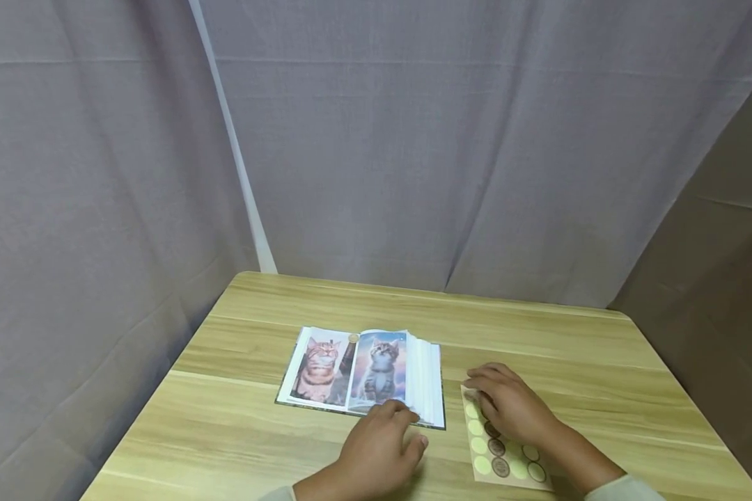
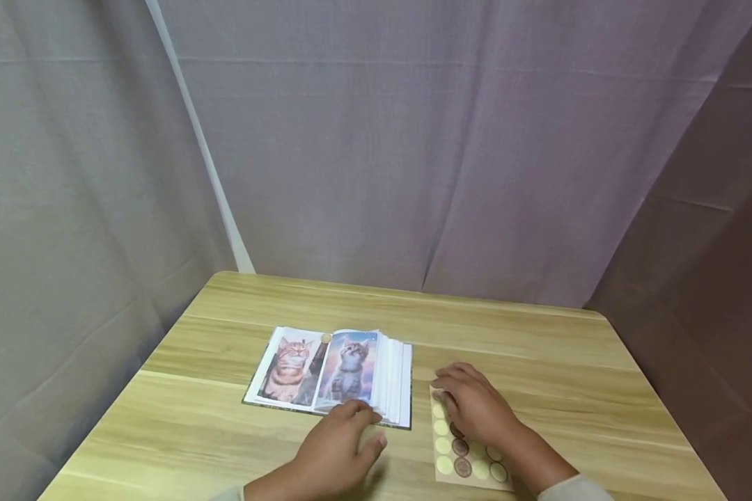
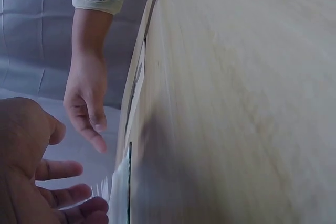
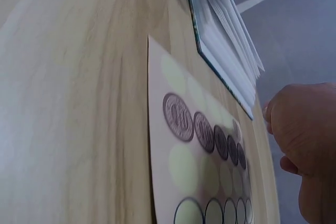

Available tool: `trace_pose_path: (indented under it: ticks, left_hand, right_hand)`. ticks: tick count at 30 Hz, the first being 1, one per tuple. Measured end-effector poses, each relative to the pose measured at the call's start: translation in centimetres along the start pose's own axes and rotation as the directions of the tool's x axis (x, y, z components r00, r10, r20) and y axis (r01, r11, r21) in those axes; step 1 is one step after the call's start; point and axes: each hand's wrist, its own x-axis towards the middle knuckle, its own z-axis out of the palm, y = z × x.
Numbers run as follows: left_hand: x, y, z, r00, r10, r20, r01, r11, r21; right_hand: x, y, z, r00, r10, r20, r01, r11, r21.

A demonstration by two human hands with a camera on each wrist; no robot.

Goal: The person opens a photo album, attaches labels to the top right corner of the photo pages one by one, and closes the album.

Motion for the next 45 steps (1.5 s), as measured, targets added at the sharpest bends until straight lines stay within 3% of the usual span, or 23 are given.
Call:
trace_pose_path:
  ticks: [7,11,16,23,27,31,34,39,43,45]
  left_hand:
    - [0.6,1.3,0.6,0.996,-0.005,0.085,0.014,0.994,-0.105]
    - [1.1,2.0,1.0,0.99,-0.034,0.14,0.058,0.983,-0.173]
    - [2.2,2.9,1.6,0.97,-0.092,0.224,0.154,0.947,-0.28]
    - [3.6,3.9,2.6,0.964,-0.139,0.226,0.22,0.897,-0.384]
    - [4.2,4.3,3.0,0.942,-0.208,0.264,0.312,0.83,-0.462]
    - [4.7,4.8,3.3,0.91,-0.271,0.315,0.408,0.727,-0.552]
    - [5.1,5.1,3.6,0.894,-0.293,0.337,0.445,0.658,-0.608]
    - [5.5,5.5,4.3,0.889,-0.326,0.321,0.457,0.609,-0.648]
    - [5.7,5.7,4.8,0.883,-0.347,0.316,0.463,0.537,-0.705]
    - [5.8,5.7,5.0,0.887,-0.355,0.296,0.454,0.55,-0.701]
  right_hand:
    - [-1.5,0.6,-0.4,0.995,0.083,0.047,-0.082,0.997,-0.01]
    - [-2.3,0.6,-0.8,0.979,0.165,0.119,-0.169,0.986,0.018]
    - [-2.9,0.8,-1.3,0.956,0.224,0.191,-0.231,0.973,0.016]
    - [-3.3,0.9,-1.7,0.939,0.252,0.234,-0.261,0.965,0.01]
    - [-3.5,0.8,-2.0,0.926,0.268,0.265,-0.285,0.958,0.028]
    - [-3.6,0.9,-1.9,0.927,0.27,0.259,-0.287,0.958,0.03]
    - [-3.7,1.0,-1.8,0.93,0.272,0.247,-0.287,0.958,0.023]
    - [-3.8,1.0,-1.5,0.927,0.288,0.238,-0.302,0.953,0.022]
    - [-3.8,0.8,-1.5,0.927,0.289,0.242,-0.306,0.951,0.037]
    - [-3.8,0.7,-1.5,0.925,0.291,0.245,-0.311,0.949,0.051]
